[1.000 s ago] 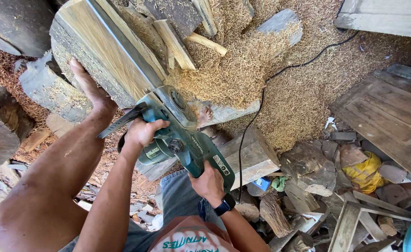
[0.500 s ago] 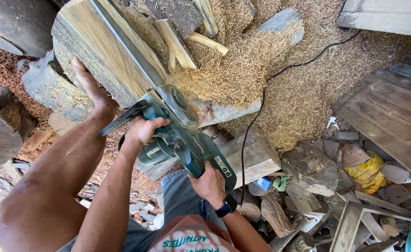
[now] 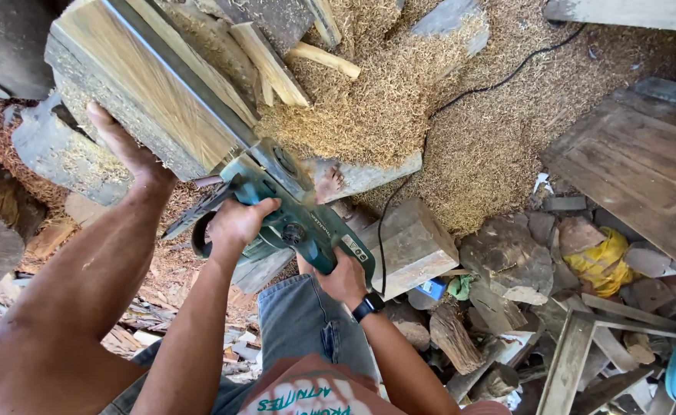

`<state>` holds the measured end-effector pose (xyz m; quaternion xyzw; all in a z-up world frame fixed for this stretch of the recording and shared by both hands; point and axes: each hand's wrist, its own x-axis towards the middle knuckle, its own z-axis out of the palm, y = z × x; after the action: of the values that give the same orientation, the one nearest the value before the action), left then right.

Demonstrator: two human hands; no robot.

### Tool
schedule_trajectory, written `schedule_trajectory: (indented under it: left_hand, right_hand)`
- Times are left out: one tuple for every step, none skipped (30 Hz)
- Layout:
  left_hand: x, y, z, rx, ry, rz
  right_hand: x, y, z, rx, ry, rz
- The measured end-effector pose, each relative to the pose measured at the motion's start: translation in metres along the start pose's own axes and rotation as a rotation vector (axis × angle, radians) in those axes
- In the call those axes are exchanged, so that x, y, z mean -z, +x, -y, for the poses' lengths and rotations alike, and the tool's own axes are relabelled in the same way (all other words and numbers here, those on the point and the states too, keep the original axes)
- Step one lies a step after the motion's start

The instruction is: Cutting wood logs into smaller pieces using a portable electric chainsaw.

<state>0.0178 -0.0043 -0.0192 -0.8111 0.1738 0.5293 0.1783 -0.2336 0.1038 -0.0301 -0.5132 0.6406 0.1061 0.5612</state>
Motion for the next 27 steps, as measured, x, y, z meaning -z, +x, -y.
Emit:
schedule_trajectory:
  left_hand:
    - [-0.006,0.002,0.004,0.003,0.0,0.004]
    - [-0.009,0.006,0.005,-0.006,-0.016,-0.006]
    - [-0.013,0.011,0.006,-0.016,-0.032,-0.016]
    - [-0.017,0.016,0.009,-0.012,-0.03,-0.016]
    - [-0.02,0.021,0.013,-0.022,-0.034,-0.01]
    - [-0.025,0.026,0.016,-0.037,-0.036,-0.002]
    - [-0.027,0.028,0.015,-0.037,-0.033,0.002]
    - [-0.028,0.029,0.014,-0.027,-0.008,0.015]
    - [-0.029,0.03,0.014,-0.017,0.017,0.028]
    - [-0.033,0.035,0.017,-0.014,0.02,0.031]
    - [-0.037,0.039,0.021,0.009,0.053,0.048]
    - [-0.041,0.044,0.023,0.031,0.084,0.061]
    - [-0.041,0.045,0.023,0.033,0.084,0.06]
    - [-0.041,0.047,0.023,0.033,0.084,0.076]
    - [-0.041,0.048,0.023,0.033,0.083,0.092]
    - [-0.037,0.047,0.021,0.033,0.085,0.092]
    - [-0.033,0.045,0.019,0.027,0.054,0.086]
    - [-0.03,0.041,0.017,0.023,0.021,0.084]
    - [-0.028,0.037,0.017,0.024,0.021,0.087]
    - [-0.025,0.035,0.016,0.017,-0.02,0.066]
    - [-0.021,0.032,0.015,0.01,-0.062,0.045]
    - [-0.018,0.03,0.016,0.01,-0.063,0.043]
    - [-0.015,0.028,0.017,-0.001,-0.085,0.048]
    - [-0.012,0.028,0.016,-0.018,-0.107,0.054]
    - [-0.01,0.029,0.015,-0.023,-0.107,0.052]
    - [-0.009,0.029,0.018,-0.019,-0.109,0.068]
    - [-0.008,0.03,0.02,-0.015,-0.111,0.085]
  right_hand:
    - [-0.004,0.001,-0.007,-0.004,-0.002,0.003]
    - [-0.008,0.007,-0.012,0.004,-0.006,-0.007]
    - [-0.012,0.012,-0.018,0.012,-0.009,-0.016]
    - [-0.014,0.016,-0.02,0.01,-0.008,-0.012]
    - [-0.016,0.021,-0.023,0.023,0.007,-0.008]
    - [-0.017,0.025,-0.026,0.033,0.021,-0.007]
    - [-0.02,0.027,-0.03,0.028,0.022,-0.007]
    - [-0.022,0.031,-0.034,0.036,0.01,-0.008]
    - [-0.024,0.034,-0.037,0.044,-0.002,-0.008]
    - [-0.028,0.036,-0.041,0.04,-0.001,-0.005]
    - [-0.031,0.038,-0.045,0.054,0.004,-0.019]
    - [-0.033,0.041,-0.049,0.072,0.009,-0.034]
    - [-0.032,0.042,-0.048,0.073,0.009,-0.032]
    - [-0.031,0.042,-0.046,0.068,0.016,-0.021]
    - [-0.029,0.043,-0.045,0.063,0.022,-0.01]
    - [-0.028,0.041,-0.041,0.063,0.024,-0.011]
    - [-0.027,0.038,-0.037,0.054,0.019,-0.014]
    - [-0.025,0.034,-0.035,0.043,0.011,-0.014]
    - [-0.02,0.027,-0.028,0.04,0.01,-0.013]
    - [-0.015,0.024,-0.02,0.021,0.004,-0.016]
    - [-0.011,0.02,-0.012,0.002,-0.002,-0.019]
    - [-0.009,0.015,-0.007,0.004,-0.002,-0.019]
    - [-0.007,0.011,-0.002,-0.019,0.0,-0.009]
    - [-0.004,0.008,0.004,-0.043,0.003,-0.004]
    - [-0.003,0.007,0.008,-0.041,0.004,-0.009]
    - [-0.003,0.004,0.012,-0.056,-0.008,-0.009]
    - [-0.002,0.001,0.015,-0.07,-0.019,-0.008]
